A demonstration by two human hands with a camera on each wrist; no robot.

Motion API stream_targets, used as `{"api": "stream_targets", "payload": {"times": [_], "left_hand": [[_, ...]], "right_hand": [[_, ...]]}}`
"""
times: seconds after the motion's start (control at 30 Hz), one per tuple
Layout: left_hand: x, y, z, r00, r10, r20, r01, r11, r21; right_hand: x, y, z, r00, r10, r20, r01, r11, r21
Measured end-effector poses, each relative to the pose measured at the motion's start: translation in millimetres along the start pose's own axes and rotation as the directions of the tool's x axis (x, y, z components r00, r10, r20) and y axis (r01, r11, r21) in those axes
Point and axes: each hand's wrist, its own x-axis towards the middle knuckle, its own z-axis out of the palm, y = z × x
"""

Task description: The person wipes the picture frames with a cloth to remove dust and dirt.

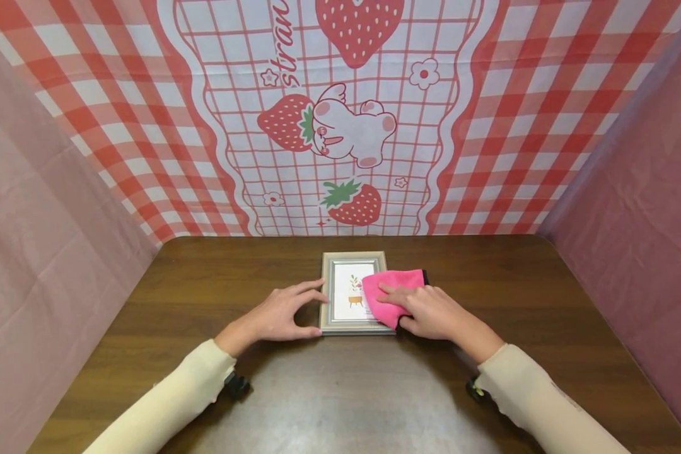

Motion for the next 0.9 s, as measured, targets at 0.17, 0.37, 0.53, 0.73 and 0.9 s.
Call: {"api": "stream_targets", "payload": {"times": [0.17,0.37,0.53,0.73,0.9], "left_hand": [[1.2,-0.6,0.6,1.0,-0.002,0.003,0.002,1.0,0.005],[1.3,0.6,-1.4,1.0,-0.005,0.01,0.005,1.0,0.001],[0.9,1.5,-3.4,1.0,-0.003,0.01,0.003,1.0,0.002],[-0.6,0.3,-2.3,1.0,-0.003,0.02,0.002,1.0,0.007],[-1.4,-0.1,-2.0,1.0,-0.003,0.018,0.003,1.0,-0.005]], "right_hand": [[15.7,12.9,0.1,0.998,0.064,0.026,-0.065,0.997,0.037],[36.8,27.3,-2.0,0.991,0.122,0.049,-0.126,0.99,0.068],[51.4,37.2,-2.7,0.985,0.165,0.042,-0.168,0.983,0.074],[59.9,43.6,-2.8,0.974,0.22,0.055,-0.224,0.971,0.087],[62.2,45.3,-2.8,0.973,0.224,0.057,-0.228,0.969,0.09]]}}
